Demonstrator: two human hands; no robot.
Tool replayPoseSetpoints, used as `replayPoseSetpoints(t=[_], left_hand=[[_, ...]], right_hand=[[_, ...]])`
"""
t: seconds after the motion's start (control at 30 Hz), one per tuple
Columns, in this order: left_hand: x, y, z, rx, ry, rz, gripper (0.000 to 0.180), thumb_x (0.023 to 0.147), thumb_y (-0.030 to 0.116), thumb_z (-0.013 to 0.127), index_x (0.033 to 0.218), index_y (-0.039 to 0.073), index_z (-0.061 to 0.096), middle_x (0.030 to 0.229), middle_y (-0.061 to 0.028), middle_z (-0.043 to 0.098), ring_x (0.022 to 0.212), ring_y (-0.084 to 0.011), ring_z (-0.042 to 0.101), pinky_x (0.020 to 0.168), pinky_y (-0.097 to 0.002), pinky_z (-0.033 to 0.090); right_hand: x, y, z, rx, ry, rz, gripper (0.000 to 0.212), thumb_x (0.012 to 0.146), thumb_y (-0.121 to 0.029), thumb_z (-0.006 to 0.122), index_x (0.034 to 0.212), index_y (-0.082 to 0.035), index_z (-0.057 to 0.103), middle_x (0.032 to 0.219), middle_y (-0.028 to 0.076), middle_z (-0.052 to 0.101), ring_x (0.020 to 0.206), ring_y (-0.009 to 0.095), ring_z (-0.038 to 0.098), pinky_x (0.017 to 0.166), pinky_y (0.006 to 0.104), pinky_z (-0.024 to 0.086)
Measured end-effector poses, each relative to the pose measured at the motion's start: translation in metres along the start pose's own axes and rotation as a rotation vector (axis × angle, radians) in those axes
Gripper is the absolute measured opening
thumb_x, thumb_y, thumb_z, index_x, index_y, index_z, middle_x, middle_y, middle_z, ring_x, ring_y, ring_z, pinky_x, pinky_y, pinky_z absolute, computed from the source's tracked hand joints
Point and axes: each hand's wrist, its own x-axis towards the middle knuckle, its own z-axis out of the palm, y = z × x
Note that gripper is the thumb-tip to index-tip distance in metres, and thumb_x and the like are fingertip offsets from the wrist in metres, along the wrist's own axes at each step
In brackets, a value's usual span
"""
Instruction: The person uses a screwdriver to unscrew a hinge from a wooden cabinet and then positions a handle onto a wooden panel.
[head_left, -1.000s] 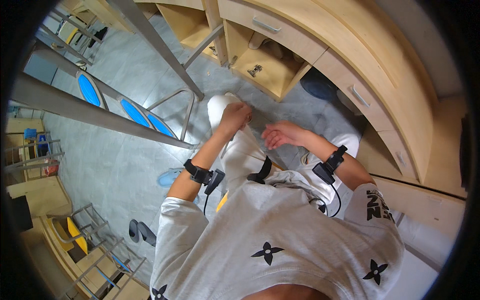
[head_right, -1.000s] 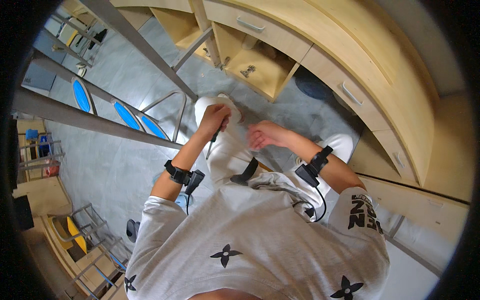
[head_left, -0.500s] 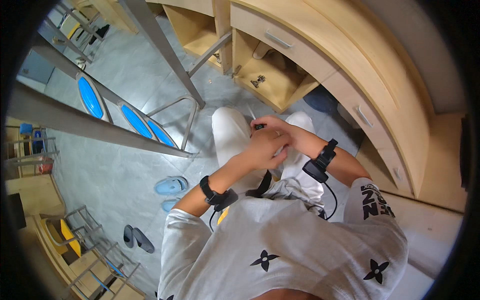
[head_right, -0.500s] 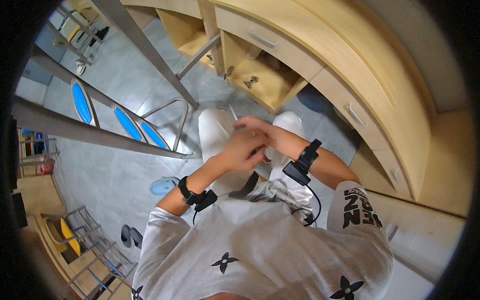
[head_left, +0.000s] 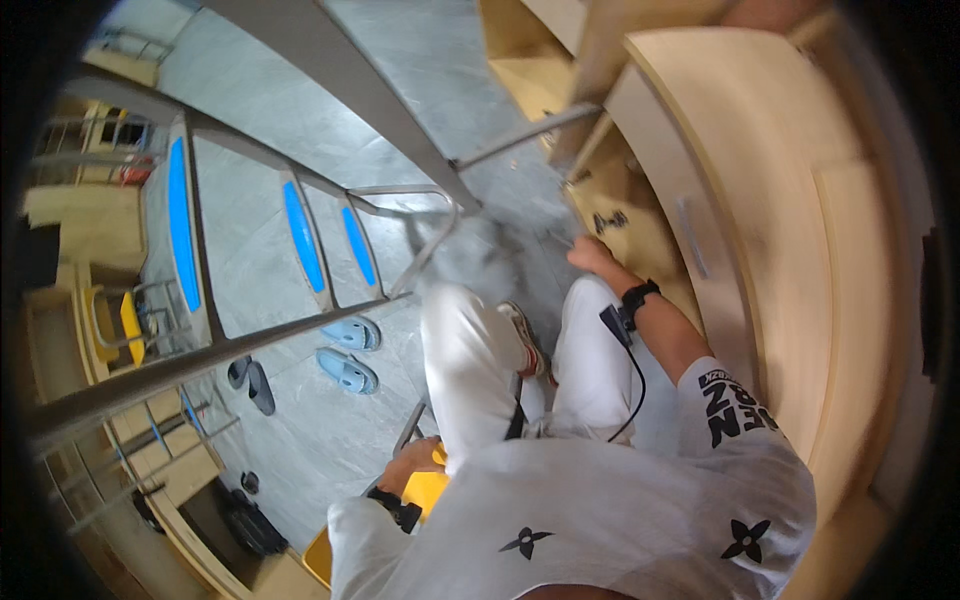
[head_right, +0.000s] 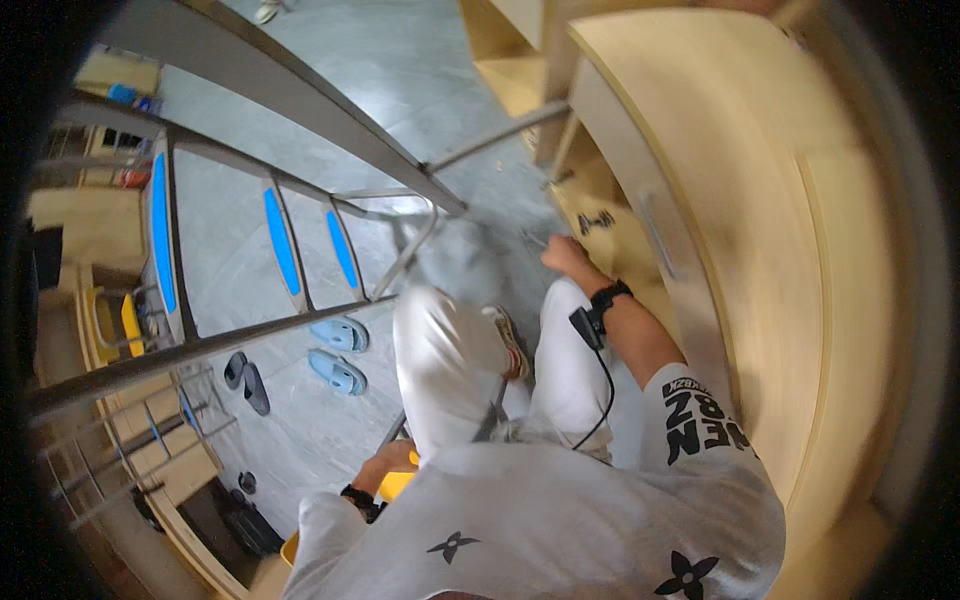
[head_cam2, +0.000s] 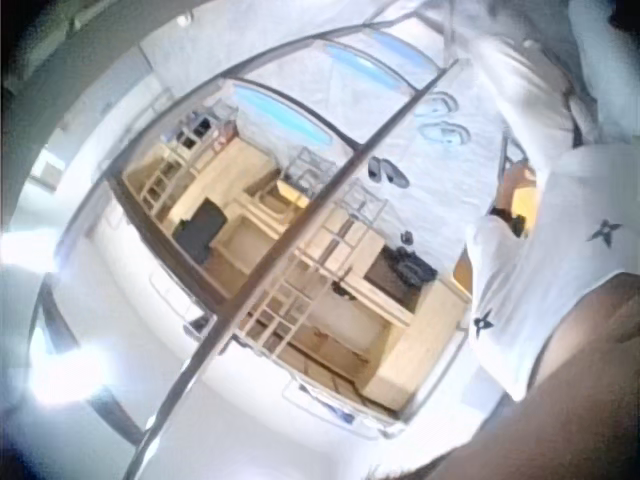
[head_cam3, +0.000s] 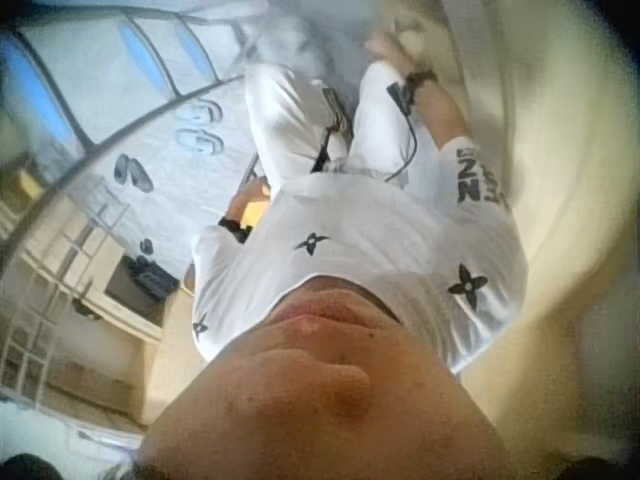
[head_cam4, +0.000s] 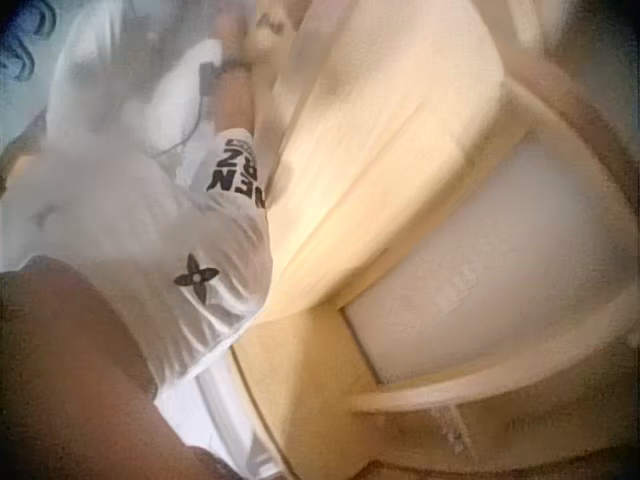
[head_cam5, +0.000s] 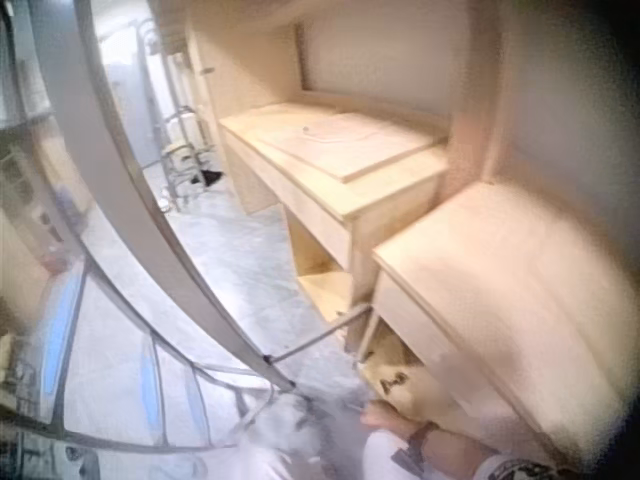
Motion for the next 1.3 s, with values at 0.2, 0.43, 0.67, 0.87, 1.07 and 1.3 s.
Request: replayPoseSetpoints(t=[0.2,0.43,0.67,0.87,1.07,1.3], left_hand=[[0.012,0.054,-0.004,0.159,-0.131,-0.128,0.049,0.060,0.041,0.076,0.097,0.010,0.069,0.092,-0.0142,0.068,0.086,-0.0299,0.064,0.074,-0.0366,0.049],[-0.011,-0.004,-0.026,-0.234,-0.004,-0.441,0.054,0.054,0.033,0.080,0.101,0.007,0.068,0.095,-0.0139,0.068,0.087,-0.0294,0.065,0.076,-0.0377,0.051],[-0.077,-0.062,-0.022,-0.785,0.336,-0.576,0.059,0.050,0.021,0.082,0.102,0.001,0.064,0.081,-0.0123,0.068,0.072,-0.0281,0.065,0.068,-0.0369,0.052],[-0.079,-0.108,0.019,-0.496,0.669,-0.440,0.073,0.039,0.013,0.086,0.107,0.002,0.061,0.106,-0.0136,0.061,0.098,-0.0295,0.057,0.084,-0.0382,0.047],[-0.062,-0.102,0.021,-0.564,0.682,-0.481,0.076,0.037,0.021,0.088,0.107,0.004,0.062,0.105,-0.0134,0.061,0.101,-0.0310,0.056,0.086,-0.0388,0.045],[-0.051,-0.082,-0.009,-0.407,0.531,-0.370,0.085,0.038,0.035,0.091,0.110,0.001,0.061,0.111,-0.0168,0.058,0.115,-0.0308,0.048,0.096,-0.0384,0.042]], right_hand=[[0.020,-0.010,0.008,-0.101,-0.211,-0.012,0.037,0.076,-0.024,0.055,0.105,-0.003,0.065,0.102,0.021,0.064,0.098,0.038,0.059,0.081,0.0421,0.048],[0.108,-0.013,0.054,-0.105,-0.453,0.126,0.031,0.077,-0.020,0.055,0.095,0.004,0.062,0.085,0.020,0.065,0.075,0.031,0.064,0.066,0.0383,0.049],[0.177,-0.023,0.115,0.160,-0.317,0.029,0.035,0.075,-0.025,0.050,0.084,0.006,0.062,0.082,0.023,0.064,0.080,0.038,0.063,0.071,0.0446,0.048],[0.238,0.032,0.163,0.378,0.353,0.073,0.028,0.077,-0.026,0.053,0.082,-0.001,0.063,0.083,0.024,0.062,0.081,0.044,0.059,0.071,0.0490,0.047],[0.351,0.000,0.138,0.396,0.551,0.300,0.029,0.077,-0.029,0.057,0.085,-0.002,0.066,0.090,0.022,0.064,0.088,0.043,0.060,0.078,0.0478,0.048],[0.358,0.009,0.162,0.259,0.445,0.271,0.030,0.077,-0.028,0.061,0.087,0.000,0.067,0.092,0.023,0.065,0.088,0.037,0.063,0.076,0.0452,0.050]])
